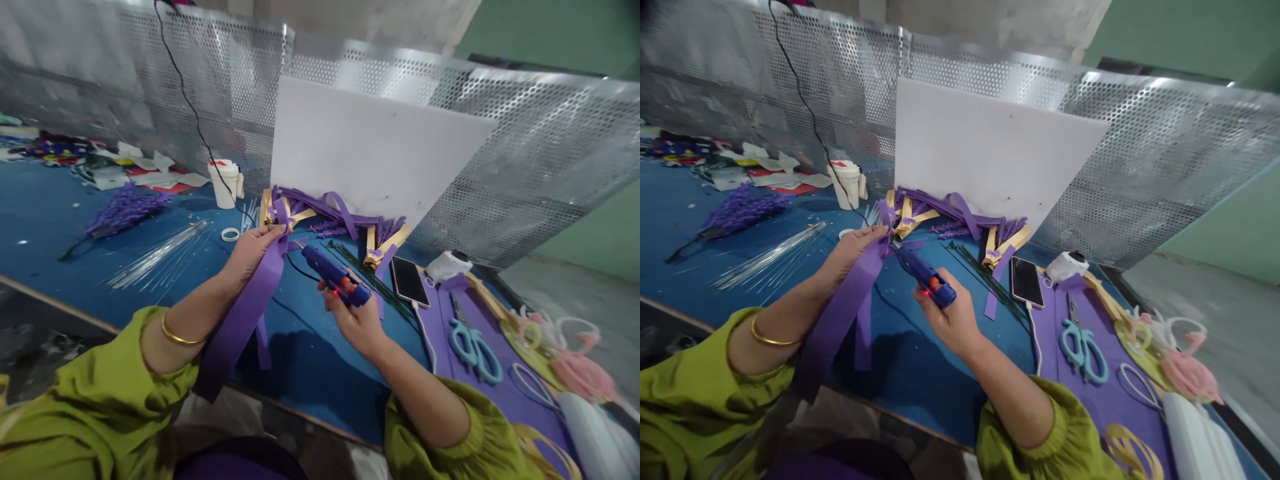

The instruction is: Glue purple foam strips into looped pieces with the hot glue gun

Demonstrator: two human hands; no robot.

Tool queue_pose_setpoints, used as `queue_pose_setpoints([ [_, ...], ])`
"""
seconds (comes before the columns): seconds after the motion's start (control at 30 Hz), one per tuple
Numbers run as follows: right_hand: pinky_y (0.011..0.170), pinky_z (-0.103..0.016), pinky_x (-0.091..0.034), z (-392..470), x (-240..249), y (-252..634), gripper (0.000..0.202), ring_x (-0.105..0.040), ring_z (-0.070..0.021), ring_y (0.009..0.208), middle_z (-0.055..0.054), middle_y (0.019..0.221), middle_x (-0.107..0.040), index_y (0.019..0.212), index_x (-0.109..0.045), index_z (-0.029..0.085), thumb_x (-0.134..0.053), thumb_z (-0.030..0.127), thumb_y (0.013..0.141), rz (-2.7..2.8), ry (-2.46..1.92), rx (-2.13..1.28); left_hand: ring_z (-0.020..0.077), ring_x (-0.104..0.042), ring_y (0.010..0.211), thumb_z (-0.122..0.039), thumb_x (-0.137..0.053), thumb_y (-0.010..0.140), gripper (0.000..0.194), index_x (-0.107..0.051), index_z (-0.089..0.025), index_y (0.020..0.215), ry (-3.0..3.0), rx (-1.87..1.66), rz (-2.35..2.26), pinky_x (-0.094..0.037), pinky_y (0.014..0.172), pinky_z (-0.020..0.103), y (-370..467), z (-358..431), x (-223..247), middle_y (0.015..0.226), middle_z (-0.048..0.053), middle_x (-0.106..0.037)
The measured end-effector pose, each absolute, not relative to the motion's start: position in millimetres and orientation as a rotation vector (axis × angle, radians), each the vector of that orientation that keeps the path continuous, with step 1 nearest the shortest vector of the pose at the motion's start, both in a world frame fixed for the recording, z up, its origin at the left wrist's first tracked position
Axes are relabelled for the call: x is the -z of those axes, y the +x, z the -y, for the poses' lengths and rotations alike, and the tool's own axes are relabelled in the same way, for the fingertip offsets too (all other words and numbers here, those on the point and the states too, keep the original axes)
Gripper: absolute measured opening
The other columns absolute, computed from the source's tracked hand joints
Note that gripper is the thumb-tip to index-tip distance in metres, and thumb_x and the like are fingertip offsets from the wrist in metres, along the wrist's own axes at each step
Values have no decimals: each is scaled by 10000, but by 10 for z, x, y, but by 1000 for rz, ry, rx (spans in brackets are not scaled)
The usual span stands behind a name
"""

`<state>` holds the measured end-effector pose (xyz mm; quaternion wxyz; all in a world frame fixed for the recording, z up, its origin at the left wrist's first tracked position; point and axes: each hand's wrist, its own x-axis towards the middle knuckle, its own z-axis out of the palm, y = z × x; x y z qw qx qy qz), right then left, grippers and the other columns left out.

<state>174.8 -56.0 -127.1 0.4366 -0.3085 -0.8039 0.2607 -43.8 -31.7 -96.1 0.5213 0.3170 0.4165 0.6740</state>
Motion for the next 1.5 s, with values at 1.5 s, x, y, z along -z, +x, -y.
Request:
queue_pose_setpoints([
  [1.5,564,-261,-338,591,1246,1685,268,-419,-122,577,37,674,-444,755,-436,237,-575,376,938,2067,-861,-422,148,-609,672,-418,-847,671,316,-748,-151,808,980,-1690,-1092,-466,667,275,-369,443,950,768,39,-728],
])
